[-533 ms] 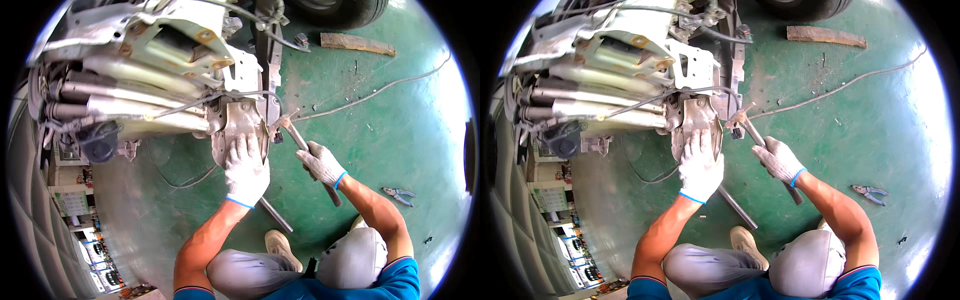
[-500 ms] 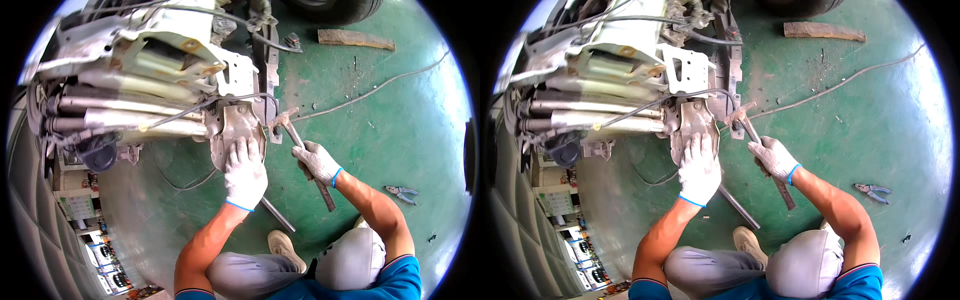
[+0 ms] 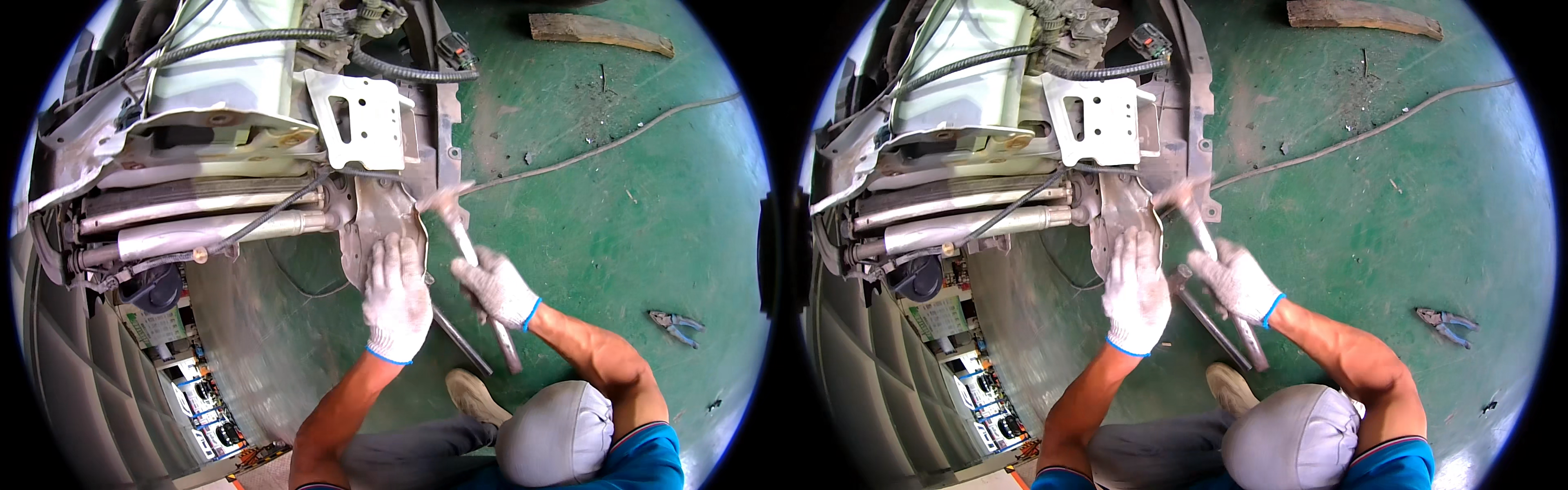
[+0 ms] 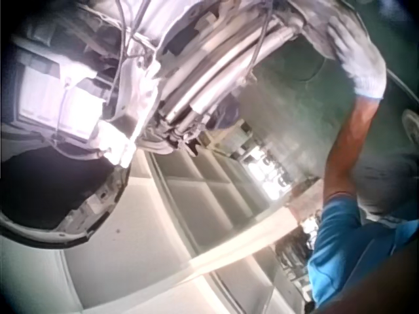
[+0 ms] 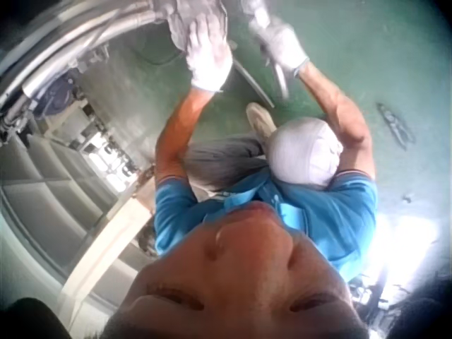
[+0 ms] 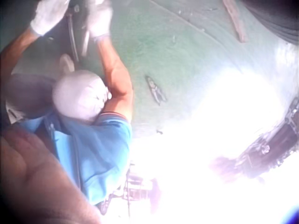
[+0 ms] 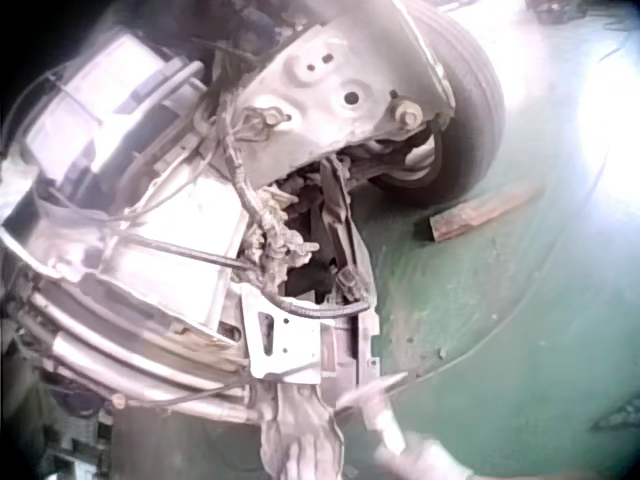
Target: The person sits on the floor and uses a hammer and a metal punch to strike a metal bracket attached to a car chassis. They repeatedly position the punch against the bracket and strike it with the hammer to loosen or remove fasteners.
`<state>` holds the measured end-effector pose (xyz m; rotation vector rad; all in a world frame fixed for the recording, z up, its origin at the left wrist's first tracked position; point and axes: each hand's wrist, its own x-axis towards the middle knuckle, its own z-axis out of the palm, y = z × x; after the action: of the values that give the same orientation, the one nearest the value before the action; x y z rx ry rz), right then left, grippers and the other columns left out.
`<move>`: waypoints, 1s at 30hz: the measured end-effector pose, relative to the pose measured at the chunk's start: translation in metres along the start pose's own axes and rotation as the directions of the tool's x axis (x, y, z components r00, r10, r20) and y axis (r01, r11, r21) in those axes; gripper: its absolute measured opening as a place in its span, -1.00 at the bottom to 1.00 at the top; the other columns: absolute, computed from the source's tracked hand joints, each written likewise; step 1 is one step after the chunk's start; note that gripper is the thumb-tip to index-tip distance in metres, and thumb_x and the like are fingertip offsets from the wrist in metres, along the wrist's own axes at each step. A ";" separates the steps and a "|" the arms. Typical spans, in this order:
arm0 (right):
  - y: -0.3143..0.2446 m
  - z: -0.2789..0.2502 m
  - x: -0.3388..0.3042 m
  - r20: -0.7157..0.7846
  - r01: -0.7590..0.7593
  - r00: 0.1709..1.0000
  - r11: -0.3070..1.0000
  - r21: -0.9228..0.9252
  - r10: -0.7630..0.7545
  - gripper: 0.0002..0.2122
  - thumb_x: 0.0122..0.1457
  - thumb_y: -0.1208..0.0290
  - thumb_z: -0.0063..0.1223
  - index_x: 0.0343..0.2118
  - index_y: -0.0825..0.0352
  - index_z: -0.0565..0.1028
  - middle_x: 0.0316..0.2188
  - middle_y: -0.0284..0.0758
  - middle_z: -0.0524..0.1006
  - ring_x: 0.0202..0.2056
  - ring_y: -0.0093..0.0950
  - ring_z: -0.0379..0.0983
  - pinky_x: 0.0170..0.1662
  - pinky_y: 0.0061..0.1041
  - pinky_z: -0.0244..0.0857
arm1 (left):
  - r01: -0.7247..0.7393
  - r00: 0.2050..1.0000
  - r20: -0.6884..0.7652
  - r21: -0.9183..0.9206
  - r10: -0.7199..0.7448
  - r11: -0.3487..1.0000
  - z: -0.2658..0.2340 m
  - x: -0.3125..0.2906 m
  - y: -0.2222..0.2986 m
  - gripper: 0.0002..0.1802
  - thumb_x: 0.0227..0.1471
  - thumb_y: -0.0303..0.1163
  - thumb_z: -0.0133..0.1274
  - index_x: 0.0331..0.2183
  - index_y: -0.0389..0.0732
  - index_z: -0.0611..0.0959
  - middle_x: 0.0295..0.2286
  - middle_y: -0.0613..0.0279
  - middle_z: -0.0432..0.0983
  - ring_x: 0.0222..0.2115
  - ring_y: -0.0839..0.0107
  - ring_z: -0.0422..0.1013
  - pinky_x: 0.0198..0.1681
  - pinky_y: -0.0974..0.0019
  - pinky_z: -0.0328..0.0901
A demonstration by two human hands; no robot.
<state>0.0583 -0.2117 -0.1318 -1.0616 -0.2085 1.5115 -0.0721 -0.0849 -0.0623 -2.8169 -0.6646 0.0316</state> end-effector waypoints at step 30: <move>0.014 -0.054 -0.012 -0.191 0.156 0.974 0.973 0.169 -0.123 -0.71 0.38 0.14 0.08 -0.21 0.30 0.37 -0.57 -0.44 0.39 -0.72 -0.65 0.30 -0.71 -0.58 0.24 | -0.318 0.847 -0.501 -0.205 0.179 0.926 -0.074 0.052 -0.020 -0.65 -0.06 -0.48 0.40 -0.18 -0.20 0.68 0.02 -0.07 0.45 -0.14 0.12 0.54 -0.11 0.15 0.50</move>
<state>0.0847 -0.2493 -0.1653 -1.0070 -0.0171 1.2742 -0.0288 -0.0623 0.0159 -2.9753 -0.1898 -0.7426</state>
